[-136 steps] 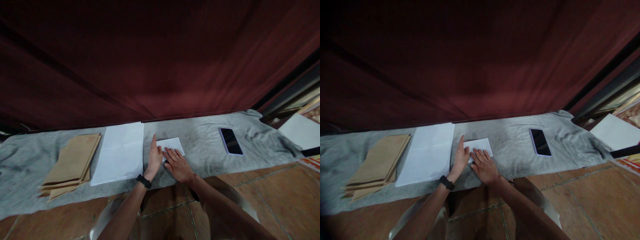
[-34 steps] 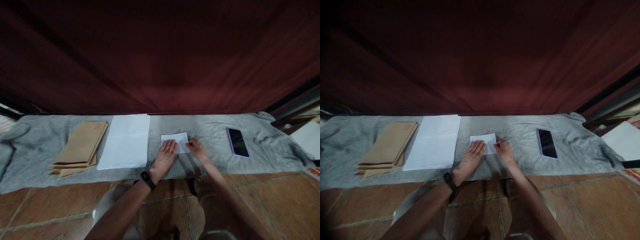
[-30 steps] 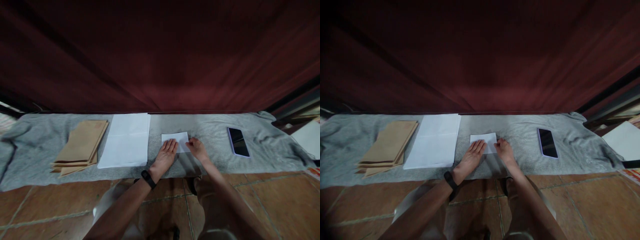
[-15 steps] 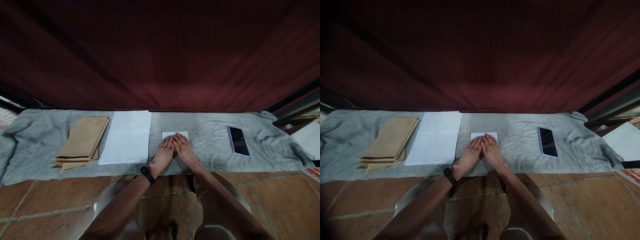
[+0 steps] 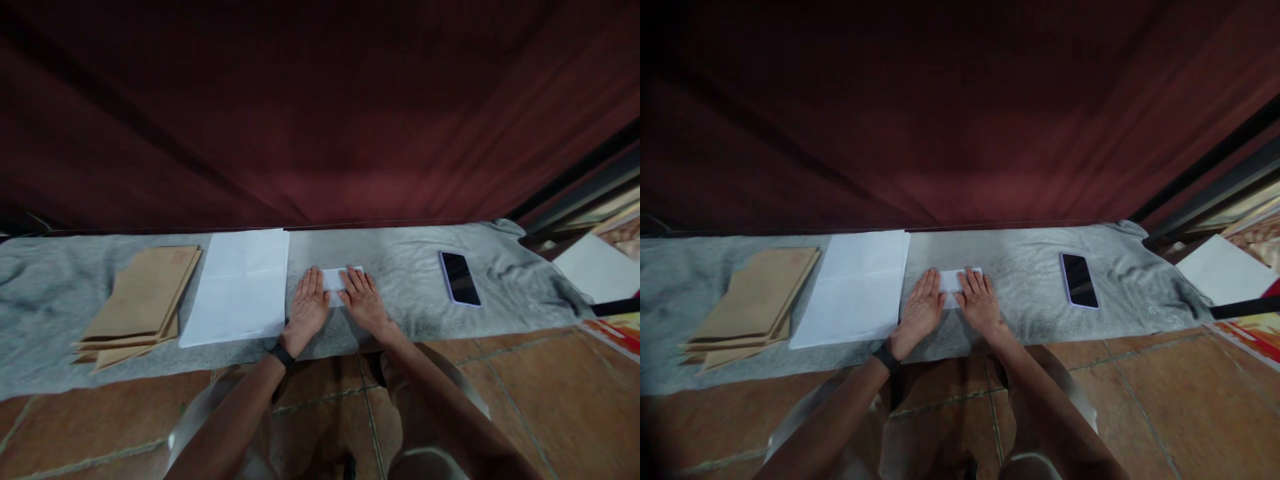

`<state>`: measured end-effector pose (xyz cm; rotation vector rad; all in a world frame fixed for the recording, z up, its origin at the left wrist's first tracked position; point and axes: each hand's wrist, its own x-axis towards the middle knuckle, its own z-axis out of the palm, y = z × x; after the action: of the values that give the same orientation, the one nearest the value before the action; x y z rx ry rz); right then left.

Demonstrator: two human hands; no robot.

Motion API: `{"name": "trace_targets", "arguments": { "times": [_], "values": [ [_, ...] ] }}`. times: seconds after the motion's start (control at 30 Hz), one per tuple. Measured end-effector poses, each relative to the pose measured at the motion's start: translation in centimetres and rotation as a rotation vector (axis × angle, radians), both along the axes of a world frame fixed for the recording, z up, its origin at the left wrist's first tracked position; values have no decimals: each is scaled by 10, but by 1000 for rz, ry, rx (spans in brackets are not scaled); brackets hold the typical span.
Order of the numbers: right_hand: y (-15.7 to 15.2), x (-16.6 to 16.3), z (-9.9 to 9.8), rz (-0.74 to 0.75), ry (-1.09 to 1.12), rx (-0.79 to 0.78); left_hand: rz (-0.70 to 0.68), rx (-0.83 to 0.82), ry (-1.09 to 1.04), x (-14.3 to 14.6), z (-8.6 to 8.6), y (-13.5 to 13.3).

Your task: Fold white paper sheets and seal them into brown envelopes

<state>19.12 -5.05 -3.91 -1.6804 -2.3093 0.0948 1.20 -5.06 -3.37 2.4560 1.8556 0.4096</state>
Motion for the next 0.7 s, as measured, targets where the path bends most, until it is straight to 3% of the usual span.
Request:
{"name": "trace_targets", "arguments": {
  "times": [0.33,0.4,0.53,0.7],
  "values": [
    [0,18,7,-53,7,7,16,-10,-17,-11,6,7],
    [-4,14,12,8,16,19,0,-13,-27,-14,7,10],
    [-17,-3,16,278,31,9,-19,5,-101,-19,10,18],
    [-23,-14,17,315,1,3,44,36,-242,-19,10,24]
  ]
}}
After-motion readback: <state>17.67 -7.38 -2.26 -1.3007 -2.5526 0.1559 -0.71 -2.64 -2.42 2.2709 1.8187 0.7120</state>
